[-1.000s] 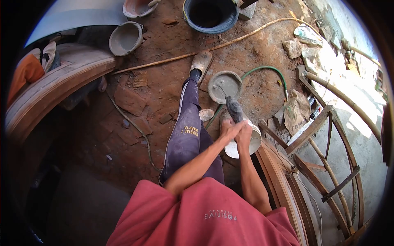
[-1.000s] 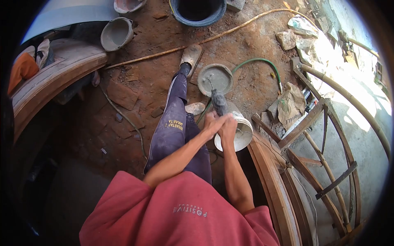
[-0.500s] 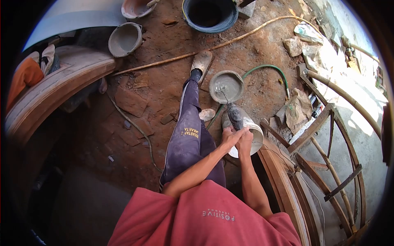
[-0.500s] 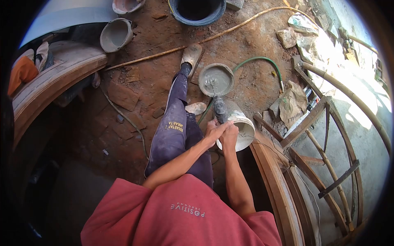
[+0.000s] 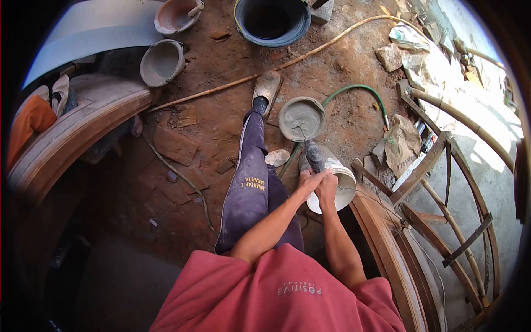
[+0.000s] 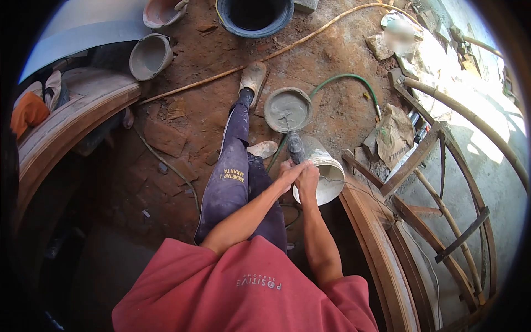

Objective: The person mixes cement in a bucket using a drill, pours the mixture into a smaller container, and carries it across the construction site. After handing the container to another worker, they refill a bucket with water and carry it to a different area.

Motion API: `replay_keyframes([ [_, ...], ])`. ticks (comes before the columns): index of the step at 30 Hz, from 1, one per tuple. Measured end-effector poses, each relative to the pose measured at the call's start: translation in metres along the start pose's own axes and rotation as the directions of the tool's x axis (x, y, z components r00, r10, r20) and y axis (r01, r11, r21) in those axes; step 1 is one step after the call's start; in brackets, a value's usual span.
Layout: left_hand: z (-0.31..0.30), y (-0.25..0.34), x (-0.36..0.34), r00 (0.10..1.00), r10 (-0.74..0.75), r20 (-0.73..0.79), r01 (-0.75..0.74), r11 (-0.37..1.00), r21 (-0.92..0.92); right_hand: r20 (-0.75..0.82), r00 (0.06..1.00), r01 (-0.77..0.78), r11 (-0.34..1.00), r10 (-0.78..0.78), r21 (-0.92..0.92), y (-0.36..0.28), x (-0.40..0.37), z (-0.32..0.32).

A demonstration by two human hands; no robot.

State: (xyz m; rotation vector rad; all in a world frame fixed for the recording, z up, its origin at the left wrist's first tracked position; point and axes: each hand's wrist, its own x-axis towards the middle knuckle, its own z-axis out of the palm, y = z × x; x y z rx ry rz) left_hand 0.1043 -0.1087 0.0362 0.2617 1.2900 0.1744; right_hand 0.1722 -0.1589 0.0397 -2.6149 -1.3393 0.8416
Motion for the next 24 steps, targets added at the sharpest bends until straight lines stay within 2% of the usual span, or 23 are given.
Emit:
replay_keyframes([
  [3,0.004,0.002,0.005,0.987,-0.063,0.151,0.074,0.995,-0.067,0.018,0.994,-0.112,0.989,0.111,0.094,-0.012,-0.002,-0.028],
  [4,0.008,0.007,-0.006,0.986,-0.063,0.154,0.074,0.995,-0.062,0.015,0.989,-0.148,0.975,0.147,0.163,-0.022,0.003,-0.044],
  [8,0.025,0.018,-0.038,0.995,-0.026,0.099,0.034,0.996,-0.081,-0.010,0.988,-0.149,0.970,0.154,0.191,-0.029,-0.012,-0.067],
  [10,0.020,-0.005,-0.012,0.990,-0.031,0.138,0.036,0.999,-0.036,-0.045,0.992,-0.112,0.978,0.122,0.178,-0.014,-0.008,-0.046],
  [11,0.016,-0.032,0.017,0.994,-0.083,0.069,0.077,0.993,0.091,-0.054,0.994,-0.086,0.990,0.092,0.109,0.007,-0.007,-0.022],
  [12,0.019,-0.025,0.020,0.994,-0.079,0.073,0.072,0.993,0.089,-0.061,0.997,-0.052,0.998,0.054,0.041,0.020,-0.002,-0.009],
  [14,0.020,0.003,0.010,0.984,-0.095,0.151,0.084,0.993,0.083,-0.035,0.993,-0.108,0.989,0.112,0.106,0.010,0.003,-0.024],
  [16,0.027,0.022,-0.014,0.979,-0.092,0.180,0.089,0.996,0.023,-0.052,0.982,-0.160,0.950,0.180,0.268,0.004,-0.002,-0.042],
  [17,0.033,0.026,-0.024,0.986,-0.036,0.162,0.027,0.998,0.059,-0.051,0.972,-0.201,0.925,0.229,0.322,-0.030,0.003,-0.073],
  [18,0.037,0.025,-0.028,0.990,0.017,0.141,-0.030,0.995,0.094,-0.055,0.972,-0.199,0.926,0.228,0.321,-0.027,0.003,-0.074],
  [20,0.038,0.017,-0.018,0.987,0.030,0.159,-0.043,0.996,0.082,-0.152,0.974,-0.119,0.951,0.168,0.285,-0.019,0.000,-0.068],
  [21,0.036,0.014,-0.004,0.993,-0.013,0.117,-0.007,0.985,0.172,-0.108,0.973,-0.182,0.968,0.202,0.171,-0.002,0.003,-0.051],
  [22,0.037,0.012,0.007,0.996,-0.056,0.073,0.036,0.966,0.257,-0.114,0.972,-0.185,0.968,0.205,0.170,0.008,0.006,-0.037],
  [24,0.037,0.024,0.017,0.997,-0.022,0.077,0.002,0.969,0.248,-0.191,0.976,-0.081,0.991,0.101,0.106,0.021,0.020,-0.020],
])
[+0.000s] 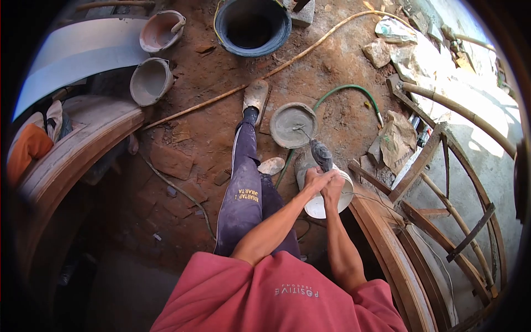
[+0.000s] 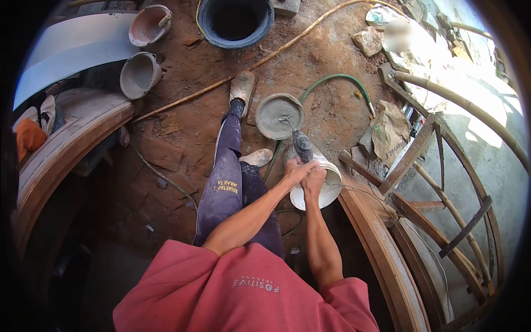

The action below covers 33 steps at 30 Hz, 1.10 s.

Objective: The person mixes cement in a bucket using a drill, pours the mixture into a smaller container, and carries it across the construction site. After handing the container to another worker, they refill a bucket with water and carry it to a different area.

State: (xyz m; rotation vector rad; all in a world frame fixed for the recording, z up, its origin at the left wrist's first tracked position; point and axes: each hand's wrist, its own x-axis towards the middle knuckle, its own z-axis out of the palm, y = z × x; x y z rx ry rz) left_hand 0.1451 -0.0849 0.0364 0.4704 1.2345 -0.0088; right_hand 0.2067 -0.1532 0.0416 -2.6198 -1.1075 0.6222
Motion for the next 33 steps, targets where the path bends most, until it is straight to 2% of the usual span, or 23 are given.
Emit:
replay_keyframes([
  [1,0.001,0.008,-0.003,1.000,0.003,0.025,-0.002,0.999,-0.036,-0.025,0.998,-0.046,0.993,0.049,0.110,-0.010,0.004,-0.010],
  [4,0.007,0.020,-0.025,1.000,0.005,0.015,-0.005,0.999,-0.052,0.054,0.988,-0.152,0.976,0.145,0.157,-0.040,0.002,-0.048],
  [6,0.008,0.036,-0.045,0.999,0.045,0.028,-0.042,0.996,-0.085,0.045,0.994,-0.107,0.988,0.102,0.113,-0.053,0.007,-0.058],
  [7,0.008,0.024,-0.032,0.997,0.065,-0.037,-0.064,0.997,0.052,0.046,0.992,-0.123,0.985,0.118,0.117,-0.052,0.011,-0.053],
  [8,0.006,0.015,-0.014,0.997,0.065,-0.035,-0.063,0.996,0.057,0.049,0.989,-0.141,0.983,0.136,0.120,-0.050,0.014,-0.047],
  [9,0.004,0.012,0.004,0.996,0.074,-0.055,-0.070,0.996,0.061,-0.043,0.997,-0.053,0.973,0.065,0.225,-0.018,0.016,-0.016],
  [10,0.002,0.015,0.012,0.994,0.083,-0.077,-0.078,0.995,0.063,-0.043,0.997,-0.055,0.973,0.066,0.225,-0.022,0.020,-0.018],
  [12,0.000,0.025,0.019,0.997,0.057,-0.050,-0.052,0.994,0.095,0.017,0.993,-0.122,0.968,0.121,0.218,-0.027,0.034,-0.017],
  [13,0.003,0.025,0.013,0.996,0.071,-0.057,-0.066,0.995,0.073,-0.010,0.999,-0.035,0.985,0.037,0.170,-0.022,0.033,-0.019],
  [14,0.006,0.023,0.002,0.995,0.076,-0.070,-0.073,0.996,0.047,0.006,0.999,-0.047,0.986,0.047,0.162,-0.020,0.019,-0.028],
  [15,0.007,0.041,-0.018,0.995,-0.001,-0.096,0.010,0.995,0.097,0.047,0.998,-0.058,0.988,0.052,0.141,-0.034,0.019,-0.041],
  [18,-0.006,0.055,-0.037,0.985,0.086,-0.147,-0.064,0.987,0.150,0.116,0.993,-0.018,0.996,0.008,0.083,-0.059,0.023,-0.047],
  [20,-0.013,0.050,-0.012,0.982,0.089,-0.168,-0.051,0.974,0.219,0.049,0.996,-0.078,0.962,0.068,0.261,-0.047,0.030,-0.014],
  [21,-0.018,0.055,-0.002,0.980,0.097,-0.176,-0.052,0.968,0.244,0.067,0.993,-0.114,0.968,0.101,0.224,-0.033,0.035,0.010],
  [24,-0.020,0.053,0.003,0.971,0.104,-0.213,-0.039,0.956,0.290,0.077,0.984,-0.175,0.958,0.161,0.227,-0.055,0.041,-0.009],
  [26,-0.018,0.063,-0.025,0.978,0.071,-0.198,-0.030,0.978,0.204,0.077,0.992,-0.120,0.965,0.105,0.233,-0.063,0.032,-0.025],
  [27,-0.023,0.052,-0.027,0.979,0.079,-0.186,-0.023,0.958,0.285,0.087,0.994,-0.083,0.981,0.069,0.176,-0.075,0.025,-0.034],
  [28,-0.027,0.048,-0.031,0.979,0.079,-0.190,-0.022,0.959,0.282,0.113,0.993,-0.055,0.992,0.042,0.116,-0.082,0.016,-0.039],
  [30,-0.035,0.039,-0.038,0.979,0.091,-0.183,-0.060,0.984,0.168,0.094,0.995,-0.039,0.993,0.029,0.109,-0.072,0.006,-0.017],
  [31,-0.039,0.036,-0.030,0.968,0.073,-0.241,-0.007,0.965,0.263,0.086,0.996,-0.010,0.996,0.002,0.093,-0.058,0.006,0.005],
  [32,-0.040,0.033,-0.020,0.968,0.072,-0.240,-0.007,0.965,0.262,0.082,0.996,0.019,0.997,-0.025,0.077,-0.046,0.004,0.022],
  [33,-0.042,0.030,-0.009,0.989,0.039,-0.143,-0.017,0.988,0.155,0.132,0.991,-0.042,0.998,0.035,0.047,-0.038,0.006,0.031],
])
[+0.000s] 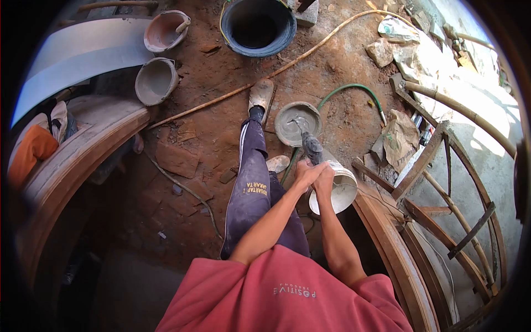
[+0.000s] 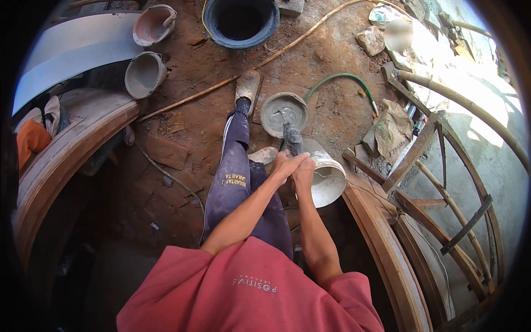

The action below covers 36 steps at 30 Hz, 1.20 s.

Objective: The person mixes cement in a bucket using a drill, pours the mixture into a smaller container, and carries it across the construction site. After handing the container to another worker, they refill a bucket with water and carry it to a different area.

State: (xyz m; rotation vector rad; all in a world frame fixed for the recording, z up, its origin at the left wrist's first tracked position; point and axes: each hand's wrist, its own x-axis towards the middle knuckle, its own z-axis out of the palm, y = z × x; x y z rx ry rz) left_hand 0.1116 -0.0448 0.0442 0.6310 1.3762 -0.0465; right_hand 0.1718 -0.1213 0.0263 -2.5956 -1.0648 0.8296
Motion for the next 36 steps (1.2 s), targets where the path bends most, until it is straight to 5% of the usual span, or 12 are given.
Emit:
replay_keyframes([
  [1,-0.001,-0.006,0.006,0.994,-0.011,0.105,0.022,0.994,-0.104,0.004,1.000,-0.003,1.000,0.003,0.001,-0.008,-0.003,-0.008],
  [5,0.012,0.000,-0.026,0.996,-0.023,0.091,0.020,0.999,0.033,0.007,0.999,0.044,0.992,-0.044,-0.116,-0.025,-0.015,-0.054],
  [9,0.024,-0.043,-0.011,0.998,-0.002,0.058,0.005,0.999,-0.045,0.014,0.998,-0.059,0.998,0.059,0.010,-0.010,-0.030,-0.036],
  [11,0.020,-0.042,0.008,0.994,-0.062,0.085,0.068,0.995,-0.071,-0.188,0.978,-0.075,0.994,0.090,0.084,0.020,-0.022,-0.002],
  [13,0.020,-0.038,0.015,0.990,-0.030,0.136,0.028,0.999,0.015,-0.062,0.998,0.031,0.999,-0.032,-0.025,0.035,-0.012,-0.002],
  [16,0.029,-0.051,0.025,0.992,-0.076,0.105,0.074,0.997,0.023,0.014,0.984,-0.177,0.977,0.176,0.121,0.035,-0.009,-0.002],
  [25,0.027,-0.039,0.011,0.997,-0.035,0.065,0.037,0.999,-0.027,-0.120,0.990,-0.051,0.982,0.073,0.184,0.022,-0.011,-0.009],
  [28,0.031,-0.042,0.009,0.999,0.016,0.028,-0.014,0.998,-0.067,-0.036,0.998,0.056,0.992,-0.053,0.117,0.023,-0.014,-0.020],
  [31,0.031,-0.044,0.009,0.999,0.027,0.041,-0.024,0.998,-0.059,-0.033,0.998,0.065,0.995,-0.062,0.078,0.027,-0.012,-0.018],
  [33,0.034,-0.048,0.009,0.995,0.065,-0.078,-0.065,0.998,0.005,-0.015,0.999,0.030,0.996,-0.029,0.083,0.014,-0.010,-0.025],
  [36,0.026,-0.025,-0.008,1.000,0.007,0.007,-0.006,0.995,-0.102,0.011,1.000,-0.012,0.996,0.011,0.084,0.008,-0.009,-0.031],
])
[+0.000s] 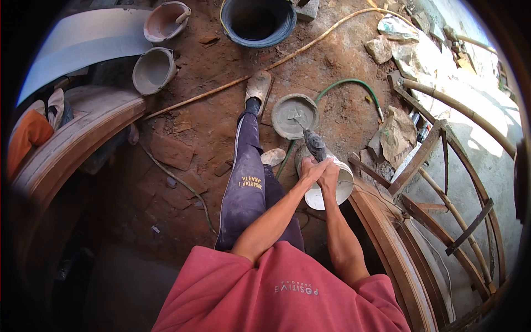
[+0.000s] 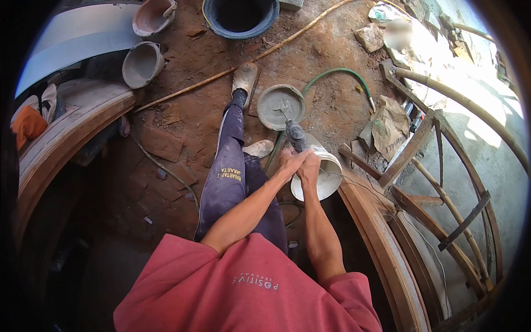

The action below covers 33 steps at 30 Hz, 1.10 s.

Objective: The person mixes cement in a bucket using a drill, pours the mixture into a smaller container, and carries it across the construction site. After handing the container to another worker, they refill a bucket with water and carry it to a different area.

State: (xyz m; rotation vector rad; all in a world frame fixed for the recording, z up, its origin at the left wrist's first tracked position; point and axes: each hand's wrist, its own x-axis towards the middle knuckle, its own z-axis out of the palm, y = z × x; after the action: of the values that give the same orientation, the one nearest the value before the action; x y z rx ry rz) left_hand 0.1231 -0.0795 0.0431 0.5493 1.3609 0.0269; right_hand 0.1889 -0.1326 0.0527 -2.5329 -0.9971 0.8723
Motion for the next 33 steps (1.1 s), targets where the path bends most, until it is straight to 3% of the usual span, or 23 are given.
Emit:
replay_keyframes([
  [8,0.002,-0.002,-0.003,0.999,0.022,-0.027,-0.022,0.999,-0.031,0.005,0.999,0.044,0.999,-0.044,-0.006,0.006,0.001,0.000],
  [16,0.009,-0.019,0.005,1.000,-0.012,-0.022,0.010,0.997,-0.077,0.039,0.988,0.155,0.976,-0.151,-0.155,0.036,0.001,0.010],
  [23,0.013,-0.027,0.009,1.000,-0.016,-0.013,0.015,0.994,-0.105,0.094,0.986,0.148,0.983,-0.138,-0.112,0.027,0.000,0.004],
  [25,0.009,-0.026,0.008,0.999,-0.041,-0.018,0.040,0.997,-0.064,-0.004,0.999,0.038,0.999,-0.038,0.038,0.020,-0.003,0.008],
  [26,0.008,-0.025,0.009,0.999,-0.043,-0.027,0.042,0.997,-0.059,-0.005,0.999,0.037,0.999,-0.037,0.039,0.019,-0.002,0.006],
  [28,0.007,-0.020,0.005,0.998,-0.046,-0.033,0.044,0.997,-0.056,0.115,0.987,0.128,0.979,-0.110,-0.157,0.015,0.001,0.000],
  [30,0.007,-0.018,0.003,1.000,-0.013,0.017,0.015,0.990,-0.143,0.089,0.991,0.105,0.988,-0.095,-0.111,0.008,0.001,-0.003],
  [33,0.008,-0.022,0.007,0.999,-0.009,0.034,0.013,0.993,-0.120,0.048,0.996,0.075,0.997,-0.073,-0.036,0.006,-0.001,-0.003],
])
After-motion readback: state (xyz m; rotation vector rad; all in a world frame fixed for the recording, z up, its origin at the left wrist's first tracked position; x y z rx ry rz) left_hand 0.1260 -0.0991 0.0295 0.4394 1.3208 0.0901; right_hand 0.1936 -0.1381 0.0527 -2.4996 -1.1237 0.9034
